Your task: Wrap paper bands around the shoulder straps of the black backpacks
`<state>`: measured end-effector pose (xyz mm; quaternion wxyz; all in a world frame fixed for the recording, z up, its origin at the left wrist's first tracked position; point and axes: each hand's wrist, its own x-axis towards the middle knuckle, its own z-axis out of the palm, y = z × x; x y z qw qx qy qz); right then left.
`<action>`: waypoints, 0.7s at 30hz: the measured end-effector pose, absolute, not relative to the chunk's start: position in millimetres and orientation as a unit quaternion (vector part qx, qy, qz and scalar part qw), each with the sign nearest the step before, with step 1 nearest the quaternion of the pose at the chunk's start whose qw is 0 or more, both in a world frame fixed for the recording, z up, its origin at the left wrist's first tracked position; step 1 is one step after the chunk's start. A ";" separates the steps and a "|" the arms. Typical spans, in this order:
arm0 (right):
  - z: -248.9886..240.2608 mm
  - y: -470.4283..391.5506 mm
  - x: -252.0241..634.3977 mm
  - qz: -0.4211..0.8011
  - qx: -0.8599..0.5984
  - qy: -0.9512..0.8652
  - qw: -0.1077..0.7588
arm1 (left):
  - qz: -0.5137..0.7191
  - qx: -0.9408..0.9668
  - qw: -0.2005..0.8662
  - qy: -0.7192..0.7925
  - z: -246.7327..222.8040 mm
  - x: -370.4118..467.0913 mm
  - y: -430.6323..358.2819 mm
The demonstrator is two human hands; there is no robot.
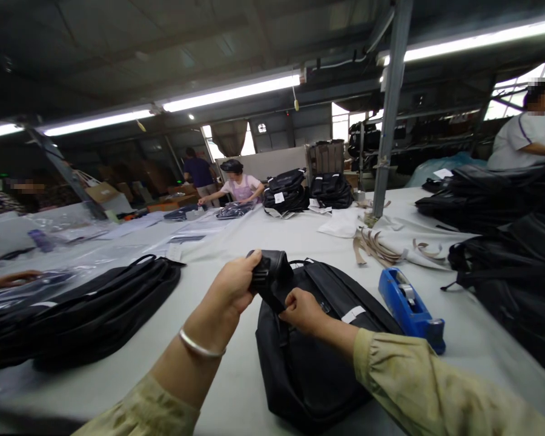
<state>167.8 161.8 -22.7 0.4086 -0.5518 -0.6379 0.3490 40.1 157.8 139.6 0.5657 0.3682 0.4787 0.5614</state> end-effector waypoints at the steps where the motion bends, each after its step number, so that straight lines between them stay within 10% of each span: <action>1: -22.8 163.2 169.3 0.329 -0.559 -0.652 0.394 | 0.543 0.382 0.567 0.487 131.4 32.7 147.4; 21: -30.8 144.9 181.2 -0.008 -0.430 -0.889 0.161 | 0.415 0.214 0.659 0.590 -34.1 28.5 18.4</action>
